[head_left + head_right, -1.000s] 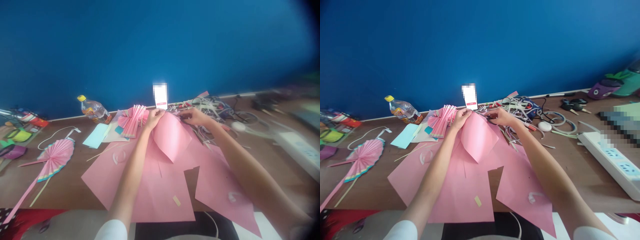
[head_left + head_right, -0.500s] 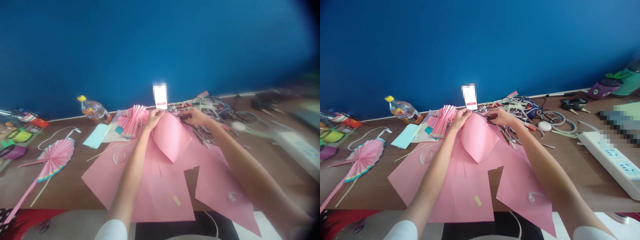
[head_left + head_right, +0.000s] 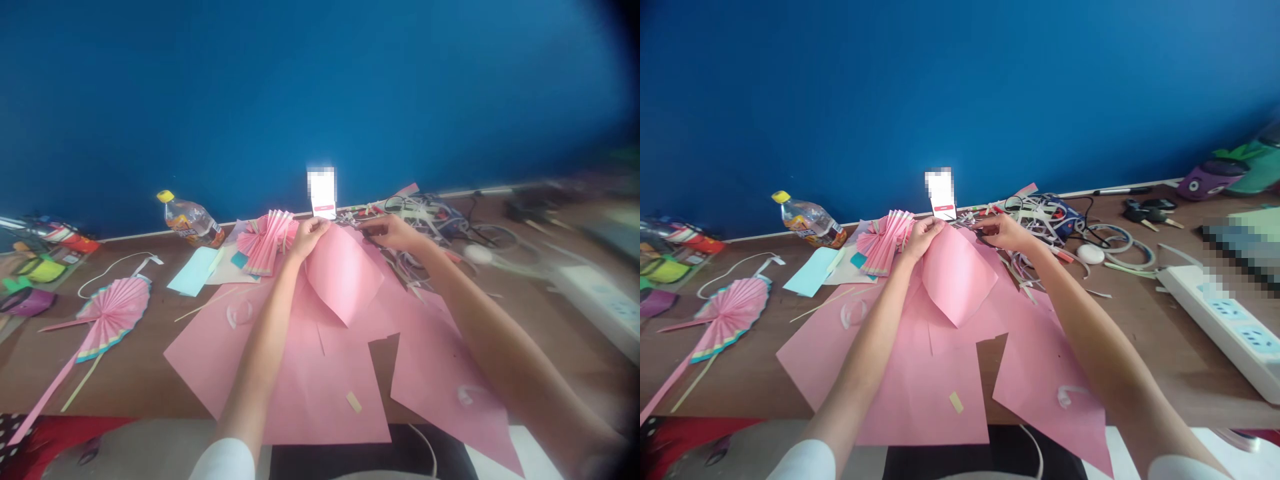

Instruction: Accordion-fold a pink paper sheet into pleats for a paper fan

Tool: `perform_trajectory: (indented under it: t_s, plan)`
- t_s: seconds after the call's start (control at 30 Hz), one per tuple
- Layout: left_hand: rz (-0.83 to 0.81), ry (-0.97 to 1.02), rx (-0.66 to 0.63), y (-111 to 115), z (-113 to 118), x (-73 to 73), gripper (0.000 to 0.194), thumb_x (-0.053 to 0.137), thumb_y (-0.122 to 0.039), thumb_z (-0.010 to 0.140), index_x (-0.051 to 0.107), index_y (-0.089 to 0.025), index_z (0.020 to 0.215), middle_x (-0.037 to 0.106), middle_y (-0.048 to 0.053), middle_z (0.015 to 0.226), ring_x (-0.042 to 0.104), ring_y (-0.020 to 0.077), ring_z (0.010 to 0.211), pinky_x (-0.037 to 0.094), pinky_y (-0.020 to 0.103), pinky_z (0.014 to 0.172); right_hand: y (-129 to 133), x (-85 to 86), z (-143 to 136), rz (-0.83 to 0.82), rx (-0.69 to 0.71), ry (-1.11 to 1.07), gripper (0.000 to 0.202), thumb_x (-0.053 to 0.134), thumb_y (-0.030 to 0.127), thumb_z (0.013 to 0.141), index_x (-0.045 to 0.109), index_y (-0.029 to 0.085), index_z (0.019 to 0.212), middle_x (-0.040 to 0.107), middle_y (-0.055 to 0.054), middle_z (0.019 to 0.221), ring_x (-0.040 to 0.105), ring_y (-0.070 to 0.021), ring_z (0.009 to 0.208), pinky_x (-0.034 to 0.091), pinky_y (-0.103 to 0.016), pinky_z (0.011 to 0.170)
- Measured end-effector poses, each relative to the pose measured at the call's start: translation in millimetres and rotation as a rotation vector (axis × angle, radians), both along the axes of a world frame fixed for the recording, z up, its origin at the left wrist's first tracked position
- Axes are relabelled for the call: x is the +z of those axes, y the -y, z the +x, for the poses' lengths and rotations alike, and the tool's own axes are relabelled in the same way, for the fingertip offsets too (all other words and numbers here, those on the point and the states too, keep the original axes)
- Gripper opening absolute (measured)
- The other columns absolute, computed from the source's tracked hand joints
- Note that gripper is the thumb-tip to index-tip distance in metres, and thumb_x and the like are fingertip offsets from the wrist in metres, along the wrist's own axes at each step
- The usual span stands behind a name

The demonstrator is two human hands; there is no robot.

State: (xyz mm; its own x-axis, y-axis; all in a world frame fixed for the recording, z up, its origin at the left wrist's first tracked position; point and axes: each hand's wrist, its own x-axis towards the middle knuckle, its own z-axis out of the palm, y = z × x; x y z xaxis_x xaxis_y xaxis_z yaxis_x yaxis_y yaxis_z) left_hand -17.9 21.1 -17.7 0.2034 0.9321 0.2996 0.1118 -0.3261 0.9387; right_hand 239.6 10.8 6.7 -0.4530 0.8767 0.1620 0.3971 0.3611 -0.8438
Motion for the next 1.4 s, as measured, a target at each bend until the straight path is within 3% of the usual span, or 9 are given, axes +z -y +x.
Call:
perform_trajectory:
  t_s: [0.37,0.5,0.6,0.7,0.8,1.0,1.1,1.23,1.4]
  plan:
    - [-0.081,0.050,-0.068,9.7,-0.7,17.5,0.019,0.059,-0.031,0.080,0.065,-0.018,0.092,0.067,0.003,0.090,0.060,0.0175,0.086,0.047,0.029,0.079,-6.1,-8.9,2.8,-0.004,-0.096,-0.016,0.043,0.068,0.035,0.071,0.068,0.014,0.109,0.051,0.002,0.060,0.046,-0.0118,0.057,0.041,-0.027,0.058]
    - [-0.008,0.194,-0.080,12.6,-3.2,31.6,0.011,0.057,-0.031,0.081,0.058,-0.020,0.080,0.064,0.005,0.089,0.060,0.0210,0.095,0.047,0.038,0.085,-9.9,-13.2,4.3,0.029,-0.139,0.044,0.044,0.065,0.034,0.071,0.064,0.015,0.110,0.053,0.003,0.062,0.044,-0.0115,0.055,0.038,-0.026,0.057]
    - [0.065,0.305,0.003,12.5,-8.1,35.7,0.021,0.056,-0.038,0.086,0.052,-0.020,0.074,0.061,0.006,0.091,0.058,0.0245,0.107,0.046,0.044,0.092,-12.3,-14.7,6.1,0.085,-0.170,0.086,0.040,0.063,0.033,0.071,0.065,0.016,0.107,0.059,0.000,0.066,0.046,-0.0125,0.057,0.038,-0.026,0.058]
    - [0.003,0.352,0.033,10.0,-13.8,27.8,0.028,0.058,-0.041,0.086,0.049,-0.020,0.070,0.063,0.005,0.093,0.058,0.0253,0.111,0.045,0.043,0.093,-16.5,-18.1,9.3,0.118,-0.182,0.102,0.037,0.061,0.028,0.070,0.067,0.016,0.104,0.058,0.000,0.065,0.047,-0.0131,0.058,0.038,-0.026,0.058]
    - [-0.120,0.348,-0.032,6.1,-16.9,8.9,0.025,0.062,-0.036,0.079,0.049,-0.019,0.066,0.067,0.002,0.094,0.061,0.0246,0.109,0.045,0.040,0.093,-21.5,-23.4,12.5,0.146,-0.237,0.080,0.036,0.061,0.028,0.069,0.067,0.016,0.102,0.059,0.000,0.064,0.048,-0.0138,0.057,0.038,-0.026,0.057]
    - [-0.189,0.103,-0.115,-0.9,-10.6,-24.8,0.009,0.055,-0.016,0.068,0.061,-0.016,0.062,0.072,0.004,0.094,0.064,0.0223,0.103,0.043,0.038,0.098,-20.2,-20.0,11.4,0.327,-0.281,0.134,0.038,0.059,0.026,0.072,0.069,0.018,0.107,0.066,-0.002,0.073,0.056,-0.0162,0.064,0.043,-0.027,0.065]
    - [-0.141,0.092,-0.027,-2.5,-6.8,-27.1,0.012,0.054,-0.016,0.073,0.066,-0.016,0.073,0.073,0.005,0.090,0.065,0.0198,0.097,0.046,0.036,0.096,-15.1,-13.8,6.6,0.423,-0.256,0.256,0.039,0.058,0.024,0.074,0.070,0.021,0.110,0.070,-0.003,0.080,0.061,-0.0179,0.070,0.044,-0.027,0.069]
    - [-0.135,0.150,0.089,-2.3,-5.3,-22.4,0.022,0.054,-0.036,0.087,0.065,-0.019,0.094,0.071,0.006,0.087,0.067,0.0181,0.088,0.051,0.033,0.082,-9.3,-12.2,-0.7,0.509,-0.241,0.457,0.041,0.057,0.028,0.078,0.069,0.025,0.117,0.073,-0.004,0.096,0.065,-0.0214,0.080,0.043,-0.027,0.067]
    - [-0.064,0.079,0.115,0.0,-1.7,-18.4,0.035,0.065,-0.047,0.083,0.064,-0.020,0.105,0.070,0.007,0.098,0.066,0.0156,0.082,0.050,0.027,0.074,-4.3,-14.5,-7.6,0.601,-0.145,0.590,0.039,0.054,0.027,0.083,0.068,0.024,0.119,0.072,-0.006,0.113,0.065,-0.0233,0.096,0.044,-0.028,0.071]
